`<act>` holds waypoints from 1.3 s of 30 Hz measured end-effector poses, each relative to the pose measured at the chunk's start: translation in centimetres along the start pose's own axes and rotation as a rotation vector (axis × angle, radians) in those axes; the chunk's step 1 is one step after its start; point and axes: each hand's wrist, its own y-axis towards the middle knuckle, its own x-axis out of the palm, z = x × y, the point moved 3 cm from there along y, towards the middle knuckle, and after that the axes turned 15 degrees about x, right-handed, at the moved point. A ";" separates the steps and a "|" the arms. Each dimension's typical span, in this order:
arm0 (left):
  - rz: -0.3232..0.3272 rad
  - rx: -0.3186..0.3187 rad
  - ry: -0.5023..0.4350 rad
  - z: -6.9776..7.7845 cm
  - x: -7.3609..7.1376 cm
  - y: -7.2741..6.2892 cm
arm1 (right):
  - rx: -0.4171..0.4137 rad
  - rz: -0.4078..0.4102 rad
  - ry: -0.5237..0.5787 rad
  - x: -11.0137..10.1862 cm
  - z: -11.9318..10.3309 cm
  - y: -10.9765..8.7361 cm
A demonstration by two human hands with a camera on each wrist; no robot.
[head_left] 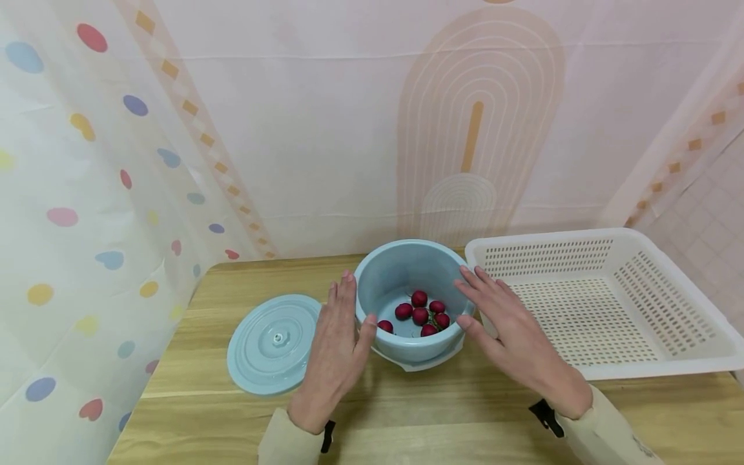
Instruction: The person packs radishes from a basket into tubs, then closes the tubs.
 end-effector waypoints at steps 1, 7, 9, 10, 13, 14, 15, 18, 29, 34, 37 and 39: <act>-0.006 0.000 0.004 0.0 -0.1 0.0 | -0.003 0.006 -0.002 -0.1 0.1 -0.1; -0.011 0.017 0.029 -0.1 -0.5 0.0 | 0.011 0.022 -0.022 -0.3 0.5 -0.3; -0.008 0.020 0.031 -0.1 -0.8 -0.1 | 0.020 0.021 -0.032 -0.4 0.5 -0.3; -0.007 0.024 0.034 -0.2 -1.0 -0.1 | 0.024 0.019 -0.035 -0.4 0.6 -0.4; -0.007 0.030 0.040 -0.3 -1.5 -0.3 | 0.030 0.017 -0.043 -0.5 0.7 -0.4; -0.008 0.028 0.042 -0.4 -1.6 -0.4 | 0.031 0.018 -0.046 -0.5 0.7 -0.5; -0.011 0.028 0.045 -0.5 -1.8 -0.4 | 0.031 0.017 -0.048 -0.5 0.8 -0.5; -0.021 0.025 0.063 -0.8 -2.2 -0.7 | 0.031 0.022 -0.061 -0.5 0.9 -0.6; 0.007 0.034 0.119 -2.7 -4.6 -2.3 | -0.094 0.053 -0.002 -0.1 -1.3 -1.0; 0.034 0.010 0.135 -4.1 -6.3 -3.4 | -0.151 0.010 0.043 0.8 -3.2 -1.1; 0.048 -0.011 0.147 -5.0 -7.3 -4.1 | -0.198 -0.014 0.076 1.5 -4.4 -1.2; 0.051 -0.027 0.151 -5.5 -7.9 -4.6 | -0.229 -0.033 0.098 2.0 -5.3 -1.2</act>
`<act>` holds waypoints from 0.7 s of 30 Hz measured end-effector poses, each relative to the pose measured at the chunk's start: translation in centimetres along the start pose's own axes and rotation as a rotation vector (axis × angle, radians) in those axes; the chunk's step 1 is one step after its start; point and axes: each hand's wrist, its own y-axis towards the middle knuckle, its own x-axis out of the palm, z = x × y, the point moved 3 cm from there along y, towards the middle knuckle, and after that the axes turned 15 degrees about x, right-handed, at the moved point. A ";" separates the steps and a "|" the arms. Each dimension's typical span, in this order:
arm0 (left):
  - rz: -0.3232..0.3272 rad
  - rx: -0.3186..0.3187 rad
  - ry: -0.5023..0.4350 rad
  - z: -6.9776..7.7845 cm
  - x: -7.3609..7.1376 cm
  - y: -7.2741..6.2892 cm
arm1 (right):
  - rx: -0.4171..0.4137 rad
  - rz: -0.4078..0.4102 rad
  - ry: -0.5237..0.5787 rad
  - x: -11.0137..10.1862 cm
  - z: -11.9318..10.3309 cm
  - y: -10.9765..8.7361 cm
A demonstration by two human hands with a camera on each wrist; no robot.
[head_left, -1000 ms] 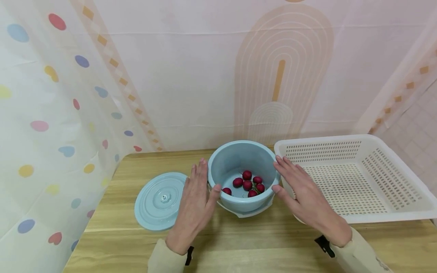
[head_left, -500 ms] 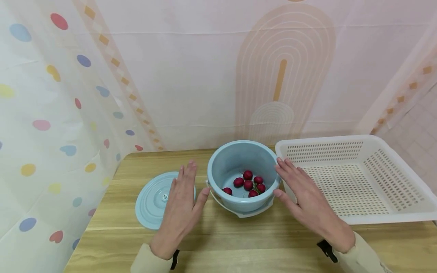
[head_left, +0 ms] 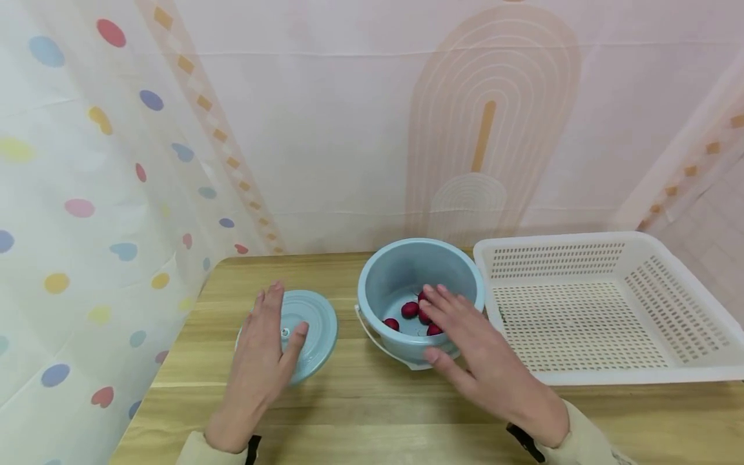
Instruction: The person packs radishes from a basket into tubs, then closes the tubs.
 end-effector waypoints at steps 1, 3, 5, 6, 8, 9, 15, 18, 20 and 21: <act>-0.001 -0.007 0.003 -0.3 -0.3 -0.2 | -0.015 -0.007 0.011 0.3 -0.4 0.1; -0.009 -0.021 0.006 -1.0 -0.8 -0.6 | -0.044 -0.012 0.032 1.0 -1.3 0.4; -0.014 -0.034 0.005 -1.7 -1.3 -1.0 | -0.074 -0.012 0.050 1.6 -2.1 0.6; -0.013 -0.037 0.007 -2.0 -1.5 -1.2 | -0.088 -0.010 0.056 1.9 -2.5 0.7; -0.003 -0.033 0.012 -2.8 -1.9 -1.6 | -0.108 -0.015 0.072 2.4 -3.2 0.9; 0.004 -0.031 0.018 -3.1 -2.1 -1.8 | -0.118 -0.019 0.075 2.7 -3.5 1.0; 0.004 -0.021 0.053 -5.0 -3.1 -2.8 | -0.155 -0.061 0.084 4.3 -5.4 1.3; -0.020 -0.044 0.050 -5.8 -3.4 -3.2 | -0.173 -0.067 0.085 5.1 -6.1 1.7; -0.041 -0.067 0.047 -6.4 -3.7 -3.5 | -0.170 -0.080 0.099 5.8 -6.5 1.9; -0.052 -0.079 0.046 -6.6 -3.8 -3.6 | -0.162 -0.090 0.107 6.1 -6.7 2.0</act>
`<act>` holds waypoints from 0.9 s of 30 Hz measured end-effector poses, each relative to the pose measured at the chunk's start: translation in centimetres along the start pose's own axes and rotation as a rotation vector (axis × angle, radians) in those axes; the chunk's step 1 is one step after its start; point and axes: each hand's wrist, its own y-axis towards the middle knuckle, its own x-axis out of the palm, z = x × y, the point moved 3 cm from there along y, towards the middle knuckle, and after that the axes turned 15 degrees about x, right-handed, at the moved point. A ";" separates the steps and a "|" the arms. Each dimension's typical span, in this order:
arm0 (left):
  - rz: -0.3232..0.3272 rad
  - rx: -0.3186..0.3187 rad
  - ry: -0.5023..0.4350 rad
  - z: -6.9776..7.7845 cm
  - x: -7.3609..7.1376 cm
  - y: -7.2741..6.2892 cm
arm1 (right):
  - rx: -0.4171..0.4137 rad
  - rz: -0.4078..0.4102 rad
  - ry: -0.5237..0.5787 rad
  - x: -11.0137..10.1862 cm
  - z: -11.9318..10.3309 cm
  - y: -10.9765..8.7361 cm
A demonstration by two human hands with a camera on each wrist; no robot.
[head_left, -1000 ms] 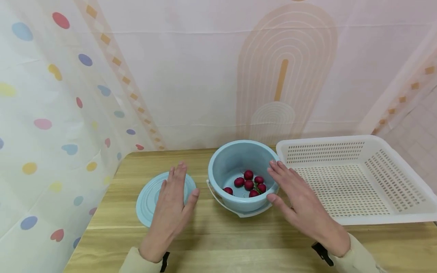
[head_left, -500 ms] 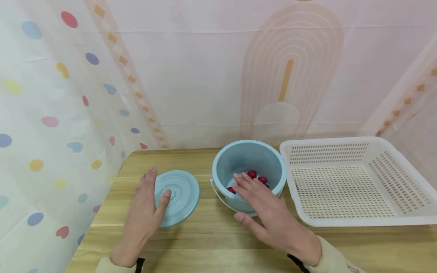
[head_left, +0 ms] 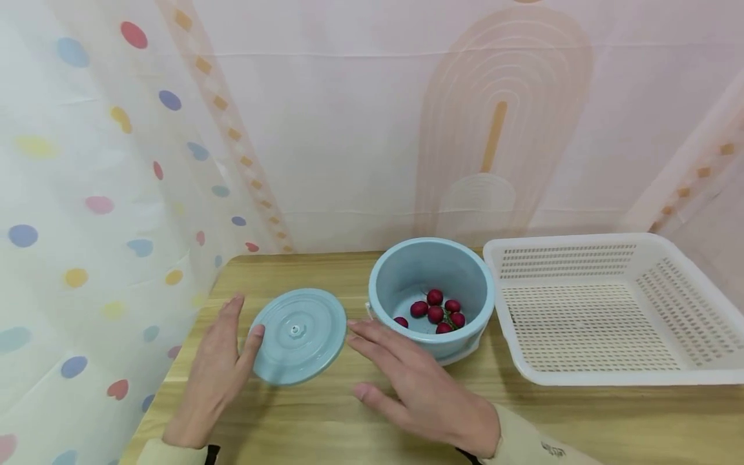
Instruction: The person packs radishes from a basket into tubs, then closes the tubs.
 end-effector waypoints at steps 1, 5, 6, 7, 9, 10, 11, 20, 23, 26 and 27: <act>-0.013 -0.009 -0.003 -0.2 0.1 0.0 | 0.018 -0.015 0.016 0.3 0.0 0.1; -0.080 -0.046 -0.017 -1.2 0.4 -0.2 | 0.129 -0.094 0.080 1.8 0.2 0.7; -0.098 -0.054 -0.019 -1.4 0.5 -0.3 | 0.156 -0.112 0.093 2.2 0.3 0.8; -0.116 -0.062 -0.021 -1.7 0.6 -0.3 | 0.182 -0.130 0.099 2.7 0.4 1.0; -0.158 -0.079 -0.021 -2.2 0.6 -0.4 | 0.225 -0.161 0.106 3.6 0.6 1.3; -0.177 -0.090 -0.019 -2.5 0.6 -0.5 | 0.245 -0.178 0.109 4.1 0.8 1.4; -0.196 -0.097 -0.016 -2.7 0.6 -0.5 | 0.266 -0.195 0.114 4.6 0.9 1.5; -0.333 -0.165 -0.060 -4.9 1.6 -0.5 | 0.473 -0.311 0.145 8.0 2.6 3.0; -0.367 -0.181 -0.070 -5.2 2.1 -0.4 | 0.544 -0.321 0.183 9.0 3.2 3.5; -0.380 -0.186 -0.068 -5.5 2.4 -0.2 | 0.612 -0.306 0.212 9.7 3.8 3.8; -0.384 -0.189 -0.066 -5.6 2.5 -0.1 | 0.634 -0.300 0.216 9.9 4.0 3.9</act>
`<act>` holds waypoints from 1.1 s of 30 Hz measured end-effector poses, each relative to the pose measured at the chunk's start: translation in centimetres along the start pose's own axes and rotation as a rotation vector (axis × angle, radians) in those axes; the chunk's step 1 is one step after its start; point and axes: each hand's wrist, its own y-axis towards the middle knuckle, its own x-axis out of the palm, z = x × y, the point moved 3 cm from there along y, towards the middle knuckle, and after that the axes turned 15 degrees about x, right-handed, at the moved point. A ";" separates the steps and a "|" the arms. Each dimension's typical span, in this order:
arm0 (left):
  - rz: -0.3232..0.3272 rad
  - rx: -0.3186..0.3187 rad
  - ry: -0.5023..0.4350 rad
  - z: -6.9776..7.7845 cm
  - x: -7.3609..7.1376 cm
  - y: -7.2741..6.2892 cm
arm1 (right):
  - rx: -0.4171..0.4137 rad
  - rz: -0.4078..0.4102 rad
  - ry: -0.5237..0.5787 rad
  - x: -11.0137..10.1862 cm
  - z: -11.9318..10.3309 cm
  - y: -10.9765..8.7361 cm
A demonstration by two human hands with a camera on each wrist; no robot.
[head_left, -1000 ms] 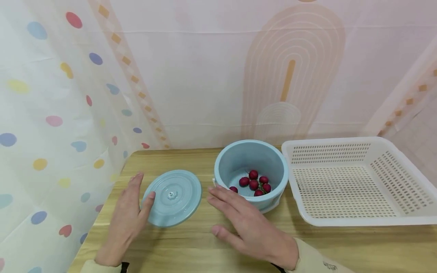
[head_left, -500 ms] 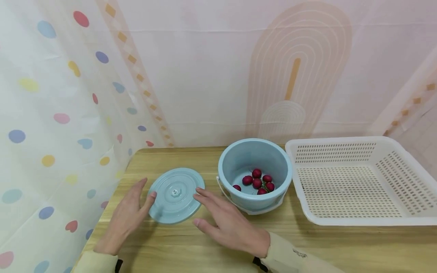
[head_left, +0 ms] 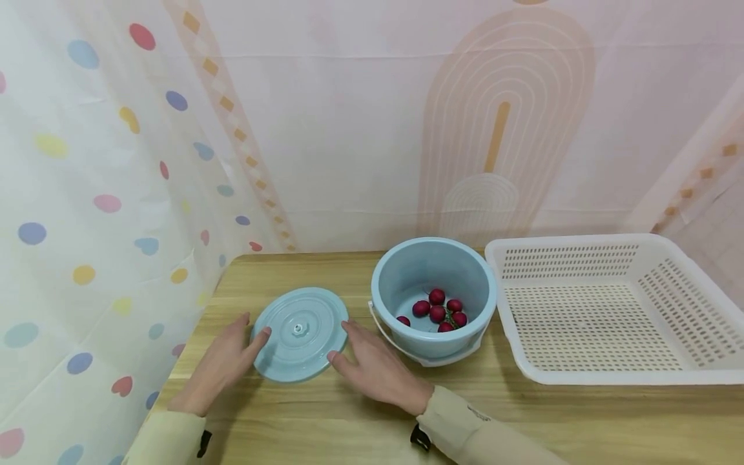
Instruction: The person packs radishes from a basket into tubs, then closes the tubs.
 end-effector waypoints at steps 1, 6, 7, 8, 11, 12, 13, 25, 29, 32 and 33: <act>-0.002 -0.002 -0.001 -0.1 0.0 0.1 | 0.018 0.006 0.005 0.1 0.1 0.2; -0.003 -0.011 0.024 -0.3 0.3 0.7 | 0.097 0.021 0.019 0.8 0.7 1.0; 0.000 -0.013 0.030 -0.3 0.4 0.8 | 0.106 0.023 0.025 0.9 0.7 1.2; 0.002 -0.014 0.035 -0.4 0.4 0.9 | 0.114 0.025 0.027 1.0 0.8 1.3; -0.018 -0.037 0.045 -0.5 0.6 1.1 | 0.112 0.040 0.032 1.3 0.8 1.8; -0.029 -0.045 0.048 -0.5 0.6 1.2 | 0.114 0.043 0.031 1.4 0.8 2.0; -0.039 -0.054 0.049 -0.6 0.7 1.2 | 0.113 0.049 0.031 1.5 0.8 2.1; -0.073 -0.089 0.017 -0.7 0.8 1.4 | 0.097 0.123 0.071 2.3 0.4 3.1; -0.066 -0.124 -0.162 -0.7 0.2 1.2 | 0.102 0.120 0.130 2.3 0.2 2.9; -0.050 -0.197 -0.357 -0.6 -0.3 1.0 | 0.122 0.133 0.130 2.3 0.2 2.8; -0.043 -0.228 -0.414 -0.6 -0.4 0.9 | 0.126 0.141 0.124 2.3 0.2 2.7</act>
